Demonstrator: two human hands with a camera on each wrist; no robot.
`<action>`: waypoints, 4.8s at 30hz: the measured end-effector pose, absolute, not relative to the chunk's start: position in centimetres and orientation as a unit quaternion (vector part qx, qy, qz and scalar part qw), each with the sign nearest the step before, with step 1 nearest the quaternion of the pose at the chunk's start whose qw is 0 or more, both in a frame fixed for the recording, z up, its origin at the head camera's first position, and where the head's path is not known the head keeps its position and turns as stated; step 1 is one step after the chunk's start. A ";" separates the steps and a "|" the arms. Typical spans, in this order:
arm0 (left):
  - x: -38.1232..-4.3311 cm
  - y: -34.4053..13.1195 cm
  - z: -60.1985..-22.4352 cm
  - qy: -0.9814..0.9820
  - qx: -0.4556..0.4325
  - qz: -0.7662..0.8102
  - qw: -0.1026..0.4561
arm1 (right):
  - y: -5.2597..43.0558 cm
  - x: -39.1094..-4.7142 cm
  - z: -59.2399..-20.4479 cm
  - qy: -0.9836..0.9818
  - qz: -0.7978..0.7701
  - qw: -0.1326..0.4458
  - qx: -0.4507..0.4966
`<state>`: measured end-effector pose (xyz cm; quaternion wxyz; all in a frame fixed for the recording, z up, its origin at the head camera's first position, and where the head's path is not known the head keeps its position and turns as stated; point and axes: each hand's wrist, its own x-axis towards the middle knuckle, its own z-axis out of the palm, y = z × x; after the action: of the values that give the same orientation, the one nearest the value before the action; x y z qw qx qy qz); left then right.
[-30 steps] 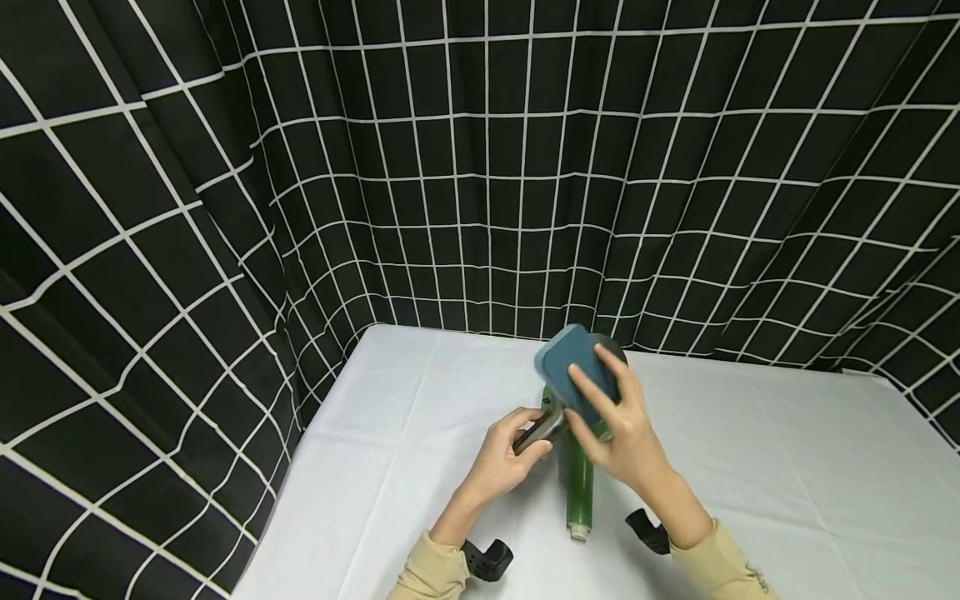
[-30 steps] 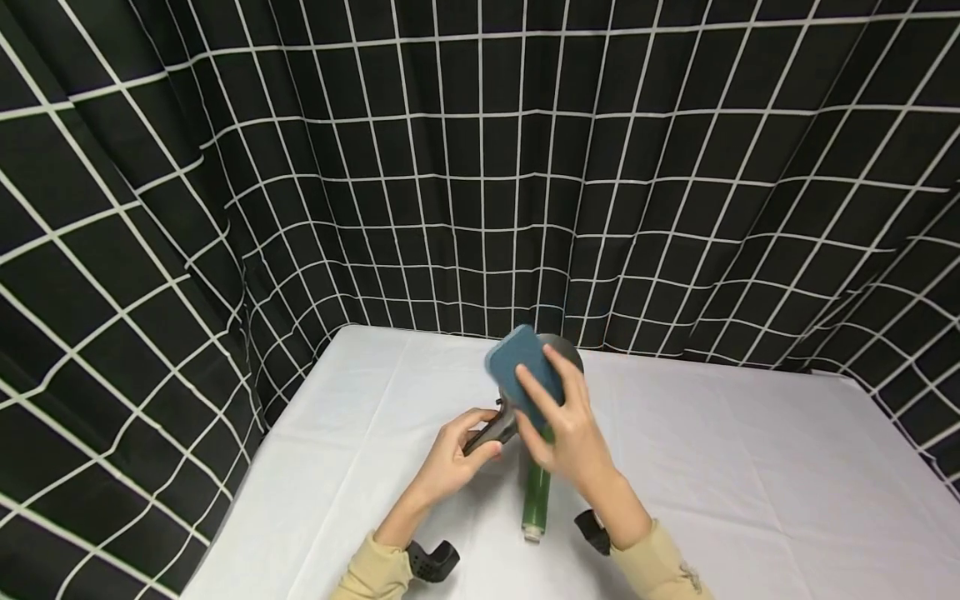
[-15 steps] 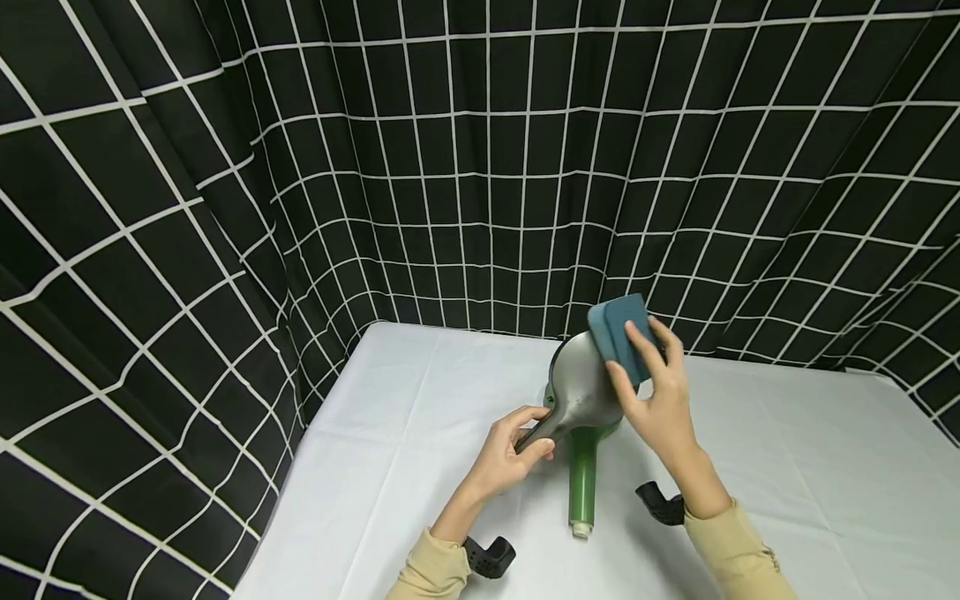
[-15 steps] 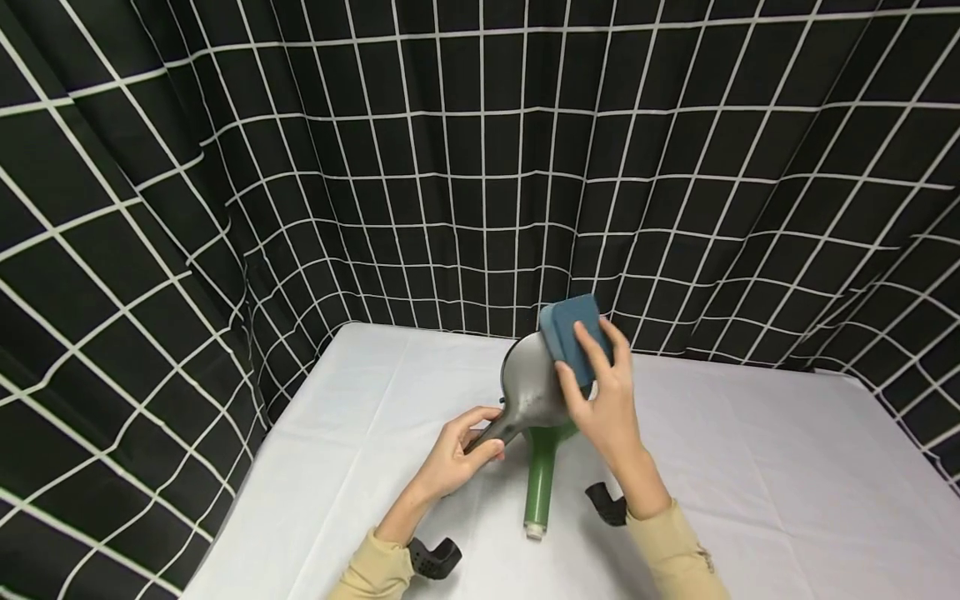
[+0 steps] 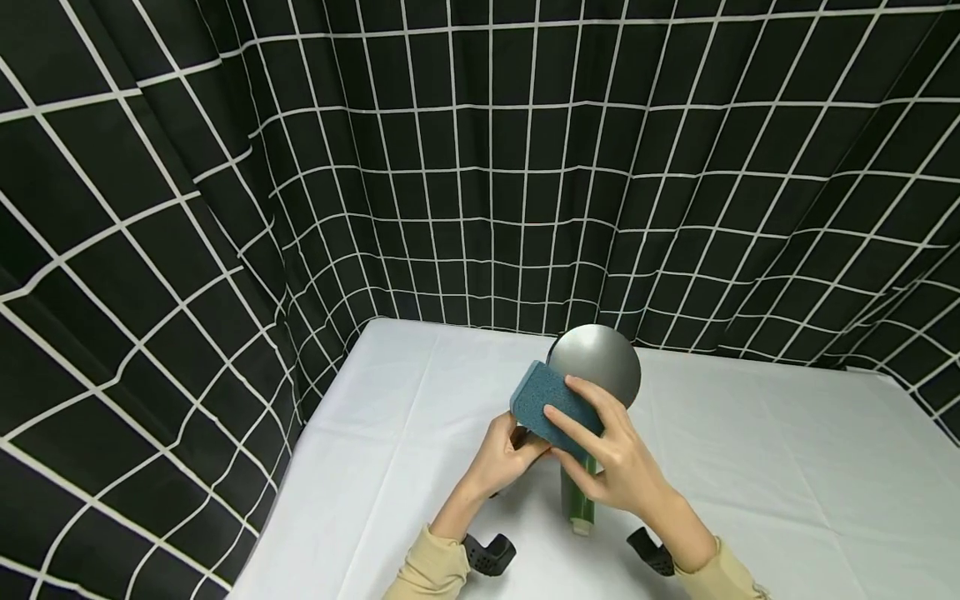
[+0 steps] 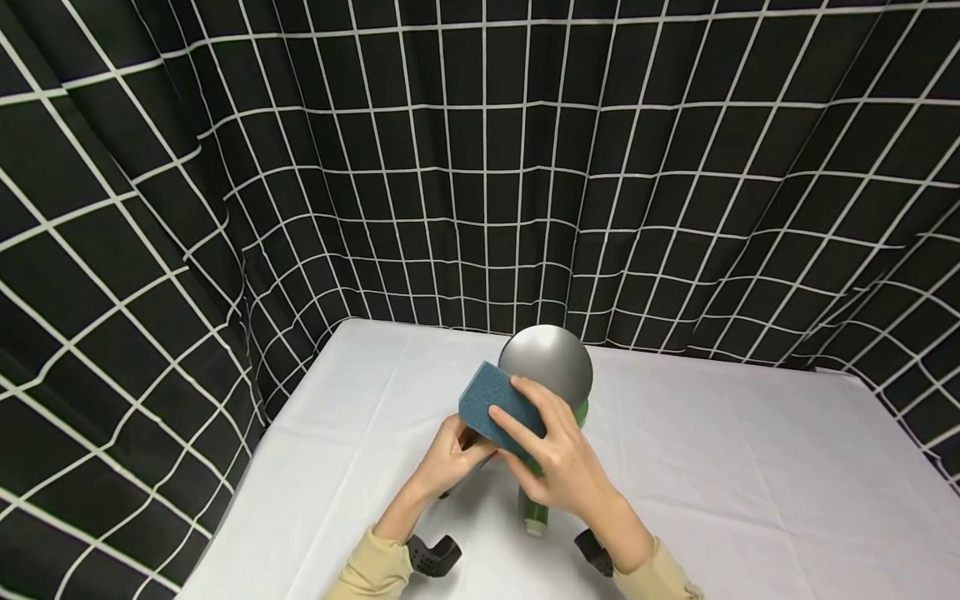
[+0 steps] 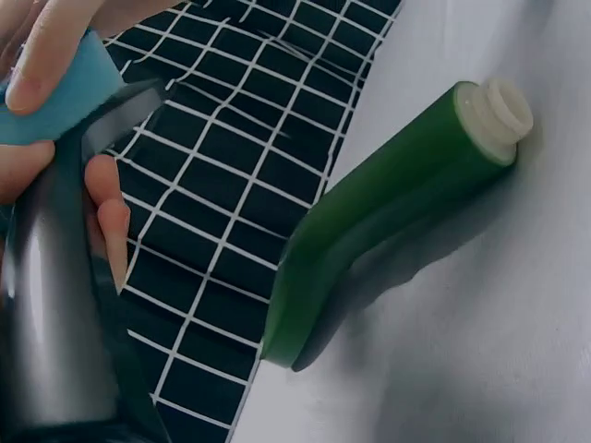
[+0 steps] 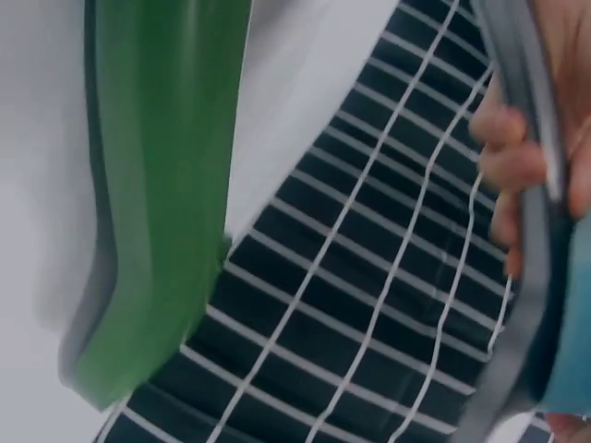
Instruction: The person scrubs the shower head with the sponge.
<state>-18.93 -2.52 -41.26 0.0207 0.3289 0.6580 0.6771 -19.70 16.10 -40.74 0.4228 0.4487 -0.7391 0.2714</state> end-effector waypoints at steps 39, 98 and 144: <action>-19.3 -0.9 -43.8 0.543 0.255 0.797 0.070 | 19.6 -21.4 -39.6 -0.755 0.380 0.510 0.161; -19.2 -0.4 -44.1 0.462 0.223 0.846 0.148 | 16.9 -19.3 -39.3 -0.644 0.314 0.567 0.406; -19.1 -1.7 -43.6 0.529 0.370 0.760 0.078 | 20.9 -20.6 -38.2 -0.534 0.766 0.283 0.220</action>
<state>-19.09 -1.69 -43.61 0.0779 0.3698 0.5294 0.7595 -20.61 20.94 -38.17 0.2828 0.2195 -0.5345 0.7656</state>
